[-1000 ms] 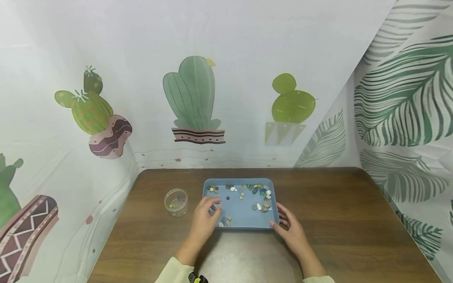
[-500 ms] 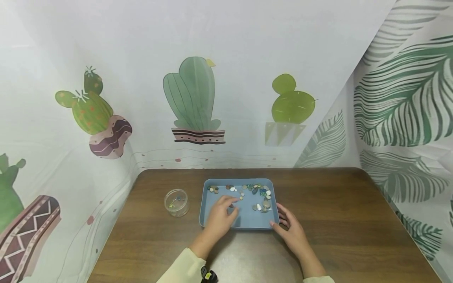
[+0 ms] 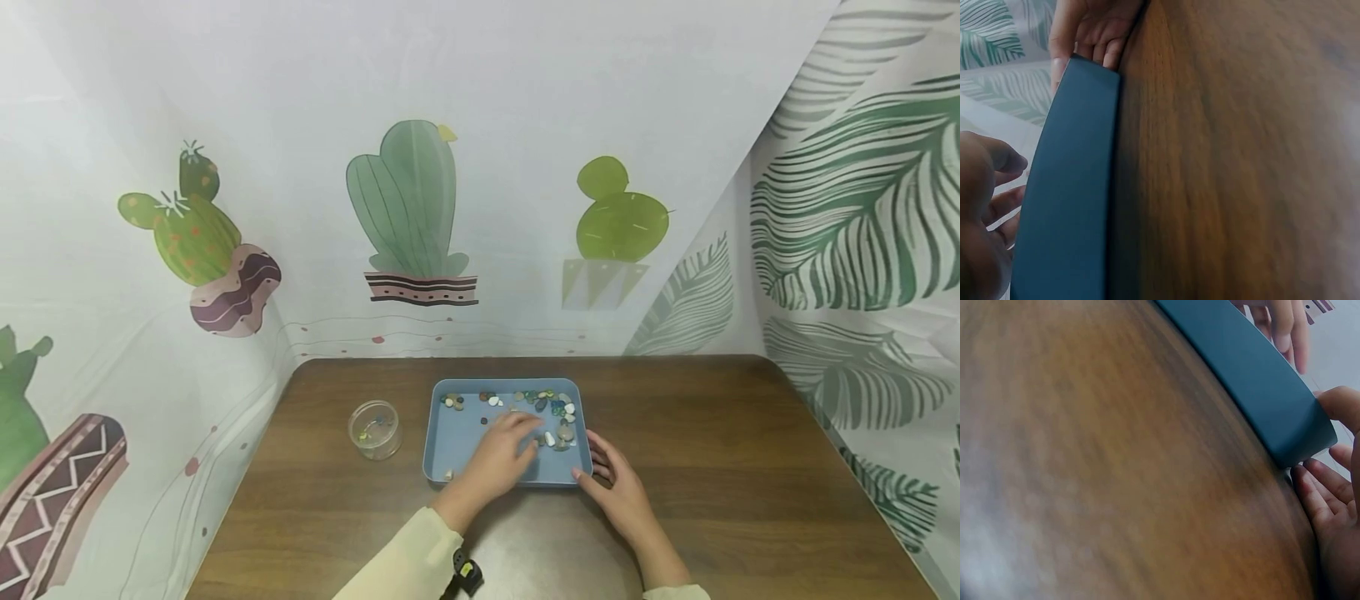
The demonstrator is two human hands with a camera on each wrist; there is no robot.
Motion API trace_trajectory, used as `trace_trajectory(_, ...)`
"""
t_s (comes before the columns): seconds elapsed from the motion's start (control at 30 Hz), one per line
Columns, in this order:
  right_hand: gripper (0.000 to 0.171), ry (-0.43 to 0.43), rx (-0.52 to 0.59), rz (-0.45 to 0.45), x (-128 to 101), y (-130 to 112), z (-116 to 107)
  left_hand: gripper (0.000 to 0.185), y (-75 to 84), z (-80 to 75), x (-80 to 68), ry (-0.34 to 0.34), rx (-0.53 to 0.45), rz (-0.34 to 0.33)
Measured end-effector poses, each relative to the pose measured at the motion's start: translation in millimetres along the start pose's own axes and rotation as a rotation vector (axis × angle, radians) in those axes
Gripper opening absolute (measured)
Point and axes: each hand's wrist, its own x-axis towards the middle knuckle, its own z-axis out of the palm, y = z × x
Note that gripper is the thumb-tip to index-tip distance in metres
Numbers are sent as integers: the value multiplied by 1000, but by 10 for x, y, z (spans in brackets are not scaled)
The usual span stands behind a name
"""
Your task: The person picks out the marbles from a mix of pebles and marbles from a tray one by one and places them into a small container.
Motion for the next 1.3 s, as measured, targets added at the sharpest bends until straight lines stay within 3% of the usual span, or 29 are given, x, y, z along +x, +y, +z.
trace_trajectory(0.2,69,-6,4,8,-5,7,1,39,46,97,117,-13,72,51)
trace_trajectory(0.57,68,15,8,-24,2,18,-1,37,83,221,288,-4,202,65)
trace_trajectory(0.9,68,4,10,-12,-9,9,0,43,73,310,382,-61,301,-3)
trace_trajectory(1.3,69,-3,1,4,-10,-14,-1,45,29,366,406,-88,350,-15)
